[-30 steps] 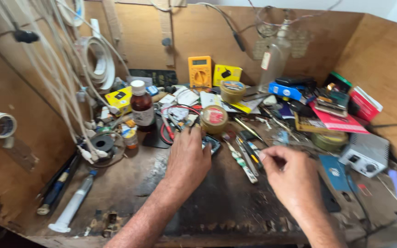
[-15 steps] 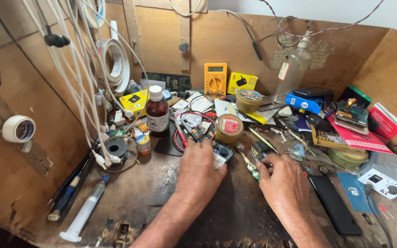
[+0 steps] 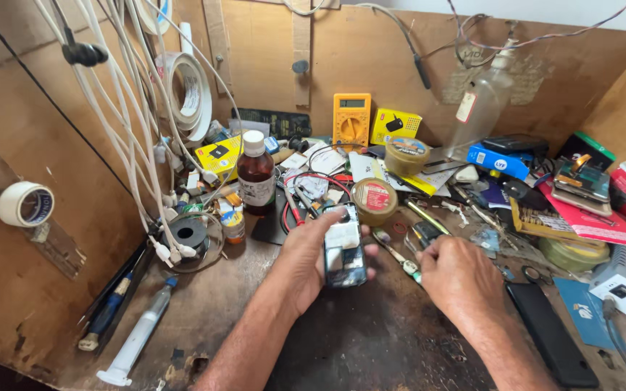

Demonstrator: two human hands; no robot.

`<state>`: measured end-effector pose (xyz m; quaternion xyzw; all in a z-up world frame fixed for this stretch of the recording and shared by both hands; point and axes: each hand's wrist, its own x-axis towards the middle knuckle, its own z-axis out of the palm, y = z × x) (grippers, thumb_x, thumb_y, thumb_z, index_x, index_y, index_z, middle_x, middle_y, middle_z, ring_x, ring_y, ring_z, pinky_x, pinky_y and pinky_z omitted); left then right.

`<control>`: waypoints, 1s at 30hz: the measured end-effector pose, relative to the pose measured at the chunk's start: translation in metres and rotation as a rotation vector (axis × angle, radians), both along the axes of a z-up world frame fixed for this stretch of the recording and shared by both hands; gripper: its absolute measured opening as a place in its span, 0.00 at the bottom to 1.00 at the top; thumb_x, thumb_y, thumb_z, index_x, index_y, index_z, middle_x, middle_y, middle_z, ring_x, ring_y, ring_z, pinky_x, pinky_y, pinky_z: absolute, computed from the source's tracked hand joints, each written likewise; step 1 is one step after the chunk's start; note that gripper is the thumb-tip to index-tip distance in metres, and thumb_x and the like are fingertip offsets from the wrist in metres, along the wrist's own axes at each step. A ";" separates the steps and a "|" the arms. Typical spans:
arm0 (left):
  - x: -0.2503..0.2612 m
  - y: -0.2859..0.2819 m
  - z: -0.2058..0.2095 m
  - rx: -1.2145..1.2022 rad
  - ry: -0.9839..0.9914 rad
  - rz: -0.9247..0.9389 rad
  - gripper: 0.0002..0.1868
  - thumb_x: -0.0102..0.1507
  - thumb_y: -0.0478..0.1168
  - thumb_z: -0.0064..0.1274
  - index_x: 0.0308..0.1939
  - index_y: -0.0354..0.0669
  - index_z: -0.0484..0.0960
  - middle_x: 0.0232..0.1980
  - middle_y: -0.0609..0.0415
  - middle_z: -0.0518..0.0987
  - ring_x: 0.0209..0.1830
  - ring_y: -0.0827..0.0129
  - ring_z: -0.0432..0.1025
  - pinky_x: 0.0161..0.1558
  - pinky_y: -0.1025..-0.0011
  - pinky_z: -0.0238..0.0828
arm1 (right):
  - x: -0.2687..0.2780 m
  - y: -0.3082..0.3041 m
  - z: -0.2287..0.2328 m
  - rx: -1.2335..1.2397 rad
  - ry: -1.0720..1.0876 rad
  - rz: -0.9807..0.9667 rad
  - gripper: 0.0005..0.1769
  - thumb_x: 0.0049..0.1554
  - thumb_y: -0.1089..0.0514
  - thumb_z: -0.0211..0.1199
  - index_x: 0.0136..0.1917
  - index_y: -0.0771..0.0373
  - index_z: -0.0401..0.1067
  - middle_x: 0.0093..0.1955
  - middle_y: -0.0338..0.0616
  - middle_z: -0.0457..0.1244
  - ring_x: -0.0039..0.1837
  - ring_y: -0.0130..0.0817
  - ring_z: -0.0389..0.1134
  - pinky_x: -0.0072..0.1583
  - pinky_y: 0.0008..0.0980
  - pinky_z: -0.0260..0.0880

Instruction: The person uses a multimeter to test a small circuit board, then applies flux from a jar and uses a soldering iron to work on the board's components. The person handles the board and tools with both hands on a cluttered workbench.

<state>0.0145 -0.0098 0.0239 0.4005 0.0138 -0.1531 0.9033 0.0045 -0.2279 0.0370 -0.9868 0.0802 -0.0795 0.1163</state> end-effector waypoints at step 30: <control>0.010 0.004 -0.029 -0.294 -0.167 0.082 0.20 0.74 0.42 0.31 0.69 0.44 0.64 0.58 0.39 0.79 0.55 0.54 0.77 0.52 0.50 0.81 | -0.049 0.062 0.021 0.370 -0.128 0.483 0.12 0.55 0.49 0.64 0.46 0.58 0.79 0.30 0.50 0.69 0.30 0.45 0.70 0.35 0.43 0.67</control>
